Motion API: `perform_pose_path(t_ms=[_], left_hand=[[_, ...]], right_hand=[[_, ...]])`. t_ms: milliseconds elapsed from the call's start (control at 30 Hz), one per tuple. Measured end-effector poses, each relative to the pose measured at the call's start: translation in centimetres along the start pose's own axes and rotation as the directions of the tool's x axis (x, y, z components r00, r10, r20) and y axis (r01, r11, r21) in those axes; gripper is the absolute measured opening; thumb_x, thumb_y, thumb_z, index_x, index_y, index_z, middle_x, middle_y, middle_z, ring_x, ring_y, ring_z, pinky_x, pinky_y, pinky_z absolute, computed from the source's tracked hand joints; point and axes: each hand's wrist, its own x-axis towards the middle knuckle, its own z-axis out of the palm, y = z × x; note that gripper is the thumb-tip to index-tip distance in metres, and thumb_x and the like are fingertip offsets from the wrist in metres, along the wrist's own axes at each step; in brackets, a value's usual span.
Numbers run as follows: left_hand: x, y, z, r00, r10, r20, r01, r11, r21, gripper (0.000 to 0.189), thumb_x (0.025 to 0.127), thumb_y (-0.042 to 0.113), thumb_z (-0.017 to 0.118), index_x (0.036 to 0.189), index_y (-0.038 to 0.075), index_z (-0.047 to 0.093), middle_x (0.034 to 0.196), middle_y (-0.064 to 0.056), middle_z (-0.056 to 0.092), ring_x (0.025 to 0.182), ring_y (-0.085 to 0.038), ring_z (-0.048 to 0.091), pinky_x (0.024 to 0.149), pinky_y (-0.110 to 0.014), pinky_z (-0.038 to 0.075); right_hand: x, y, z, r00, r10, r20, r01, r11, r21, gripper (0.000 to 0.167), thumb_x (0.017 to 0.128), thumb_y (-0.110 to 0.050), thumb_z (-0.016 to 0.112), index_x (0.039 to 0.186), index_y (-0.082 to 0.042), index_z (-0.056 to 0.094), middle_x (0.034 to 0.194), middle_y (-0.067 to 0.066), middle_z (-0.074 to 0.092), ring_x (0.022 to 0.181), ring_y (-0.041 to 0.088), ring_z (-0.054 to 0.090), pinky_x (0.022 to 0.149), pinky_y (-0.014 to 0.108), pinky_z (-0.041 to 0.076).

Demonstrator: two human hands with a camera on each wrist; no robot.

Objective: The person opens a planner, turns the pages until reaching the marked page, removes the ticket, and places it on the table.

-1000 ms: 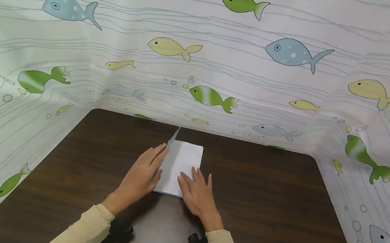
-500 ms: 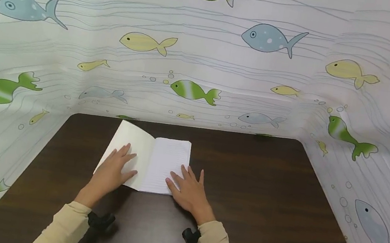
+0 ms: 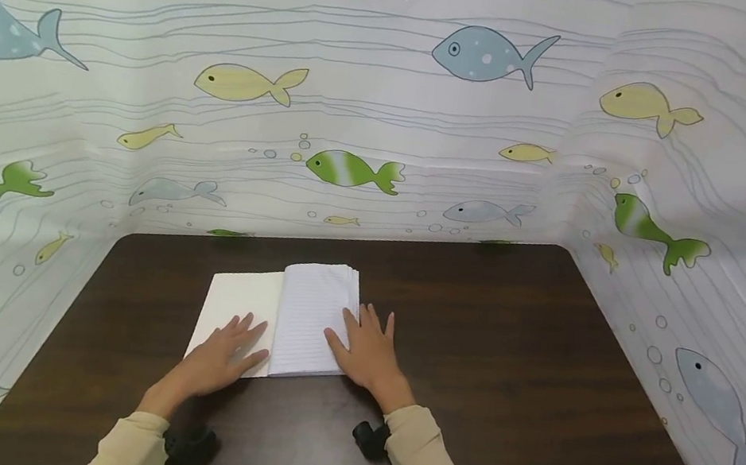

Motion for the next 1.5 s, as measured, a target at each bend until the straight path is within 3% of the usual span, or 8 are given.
perform_pose_path(t_ms=[133,333,600,833,1033,1133,1300,1500], left_hand=[[-0.6,0.2,0.2,1.000,-0.012,-0.004,0.012,1.000,0.002,0.070,0.103,0.045,0.060,0.157,0.004,0.043,0.164,-0.028,0.029,0.153,-0.048,0.019,0.121,-0.066,0.016],[-1.7,-0.2,0.5,1.000,0.003,-0.007,-0.003,1.000,0.022,0.063,0.103,0.034,0.063,0.155,0.003,0.045,0.162,-0.030,0.031,0.152,-0.049,0.022,0.119,-0.069,0.019],[-2.3,-0.7,0.5,0.999,0.027,-0.040,-0.026,1.000,0.004,0.062,0.103,0.032,0.063,0.155,0.003,0.046,0.162,-0.029,0.031,0.152,-0.049,0.022,0.120,-0.068,0.018],[-1.8,-0.6,0.4,0.999,0.036,-0.027,-0.036,0.999,-0.004,0.064,0.103,0.034,0.063,0.156,0.004,0.045,0.163,-0.027,0.030,0.153,-0.046,0.022,0.121,-0.066,0.017],[-1.2,-1.0,-0.1,0.999,0.045,-0.014,-0.046,0.999,-0.014,0.064,0.101,0.034,0.067,0.153,0.003,0.049,0.162,-0.026,0.035,0.152,-0.046,0.027,0.120,-0.064,0.024],[-1.0,-1.3,-0.7,0.998,0.053,-0.040,-0.055,0.998,-0.040,0.055,0.099,0.029,0.070,0.146,0.002,0.057,0.155,-0.026,0.045,0.145,-0.047,0.039,0.116,-0.062,0.034],[-0.8,-1.9,-1.3,0.988,0.036,-0.148,-0.048,0.996,-0.078,0.031,0.093,0.007,0.074,0.123,-0.001,0.068,0.128,-0.021,0.061,0.123,-0.043,0.058,0.104,-0.059,0.047],[-0.5,-2.9,-1.8,0.985,-0.039,-0.170,0.010,0.985,-0.172,0.029,0.090,0.000,0.076,0.118,-0.005,0.070,0.122,-0.022,0.063,0.106,-0.041,0.066,0.093,-0.054,0.055]], right_hand=[[0.7,-0.1,-0.3,0.999,0.044,-0.021,-0.044,0.999,-0.019,0.072,0.106,-0.049,0.051,0.153,0.005,0.045,0.159,0.029,0.039,0.153,0.043,0.027,0.121,0.070,0.009],[0.7,-0.6,0.6,0.997,0.079,-0.006,-0.080,0.997,-0.021,0.073,0.104,-0.049,0.054,0.149,0.008,0.048,0.157,0.030,0.040,0.153,0.044,0.027,0.120,0.070,0.010],[0.6,-1.1,1.3,0.997,0.069,-0.028,-0.068,0.997,0.039,0.067,0.104,-0.045,0.056,0.146,0.008,0.051,0.157,0.033,0.038,0.153,0.047,0.024,0.120,0.072,0.009],[0.8,-1.3,1.2,0.986,0.067,-0.151,-0.057,0.996,0.070,0.053,0.102,-0.037,0.061,0.133,0.006,0.062,0.152,0.034,0.043,0.150,0.049,0.028,0.118,0.074,0.012],[1.7,-1.1,0.9,0.953,0.093,-0.287,-0.055,0.989,0.139,0.026,0.097,-0.027,0.067,0.104,-0.002,0.069,0.142,0.032,0.054,0.142,0.049,0.042,0.117,0.074,0.017],[2.2,-1.5,0.6,0.941,0.096,-0.325,-0.039,0.984,0.177,0.021,0.095,-0.023,0.069,0.096,-0.002,0.070,0.135,0.029,0.059,0.134,0.047,0.050,0.116,0.074,0.021],[2.4,-2.6,0.0,0.934,0.102,-0.342,-0.009,0.965,0.263,0.019,0.094,-0.019,0.070,0.095,0.000,0.071,0.128,0.026,0.064,0.127,0.044,0.056,0.113,0.070,0.029],[2.6,-3.7,-0.3,0.943,0.124,-0.308,0.015,0.910,0.414,0.025,0.099,-0.020,0.066,0.111,0.001,0.071,0.132,0.022,0.062,0.128,0.040,0.056,0.107,0.058,0.043]])
